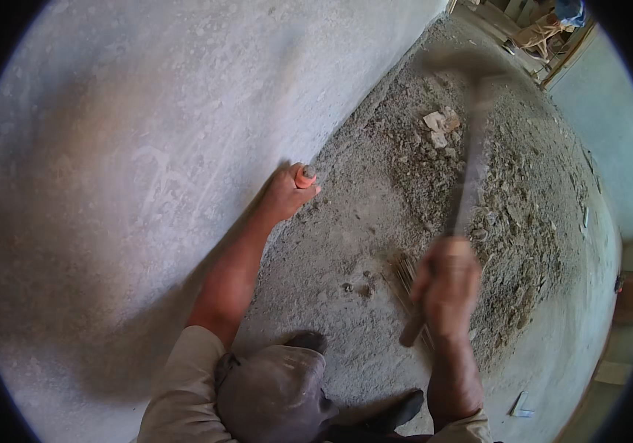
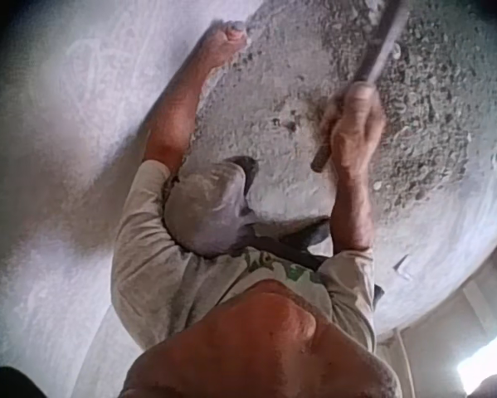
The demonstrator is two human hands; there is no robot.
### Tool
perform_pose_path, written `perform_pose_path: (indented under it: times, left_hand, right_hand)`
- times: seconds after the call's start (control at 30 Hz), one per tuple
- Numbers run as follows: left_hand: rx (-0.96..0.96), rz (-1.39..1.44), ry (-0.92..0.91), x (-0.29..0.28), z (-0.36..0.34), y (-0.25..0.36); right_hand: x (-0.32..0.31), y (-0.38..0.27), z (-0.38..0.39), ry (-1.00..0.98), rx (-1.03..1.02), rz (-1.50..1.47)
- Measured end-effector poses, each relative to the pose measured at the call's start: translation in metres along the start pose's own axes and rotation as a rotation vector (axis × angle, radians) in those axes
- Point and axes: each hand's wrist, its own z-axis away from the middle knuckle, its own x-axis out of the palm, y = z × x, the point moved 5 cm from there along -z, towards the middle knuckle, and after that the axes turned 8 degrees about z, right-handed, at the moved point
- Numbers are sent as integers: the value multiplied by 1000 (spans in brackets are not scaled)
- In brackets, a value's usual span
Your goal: Chipping away concrete from the base of a wall using a hammer and chisel, then sweeping up the debris.
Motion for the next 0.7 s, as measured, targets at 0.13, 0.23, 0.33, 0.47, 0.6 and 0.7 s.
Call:
perform_pose_path:
  times: [0.13, 0.23, 0.33, 0.47, 0.6, 0.7]
  left_hand:
    - [-93, 34, -27, 11, -6, 4]
    - [-100, 81, -74, 18, -9, 14]
    - [-247, 122, -110, 14, -7, -8]
    - [-93, 246, -2, 17, 3, 0]
    - [-38, 37, 60, 8, 0, 4]
    - [-71, 47, -19, 9, -4, -13]
  right_hand:
    - [-27, -42, -8, 349, -370, -366]
    - [-2, 9, -4, 277, -619, 176]
    - [55, 83, 6, -230, 33, 708]
    - [29, 63, 28, -257, 215, 481]
    - [11, 31, 26, -133, 155, 119]
    - [-41, -36, 10, 264, -325, 44]
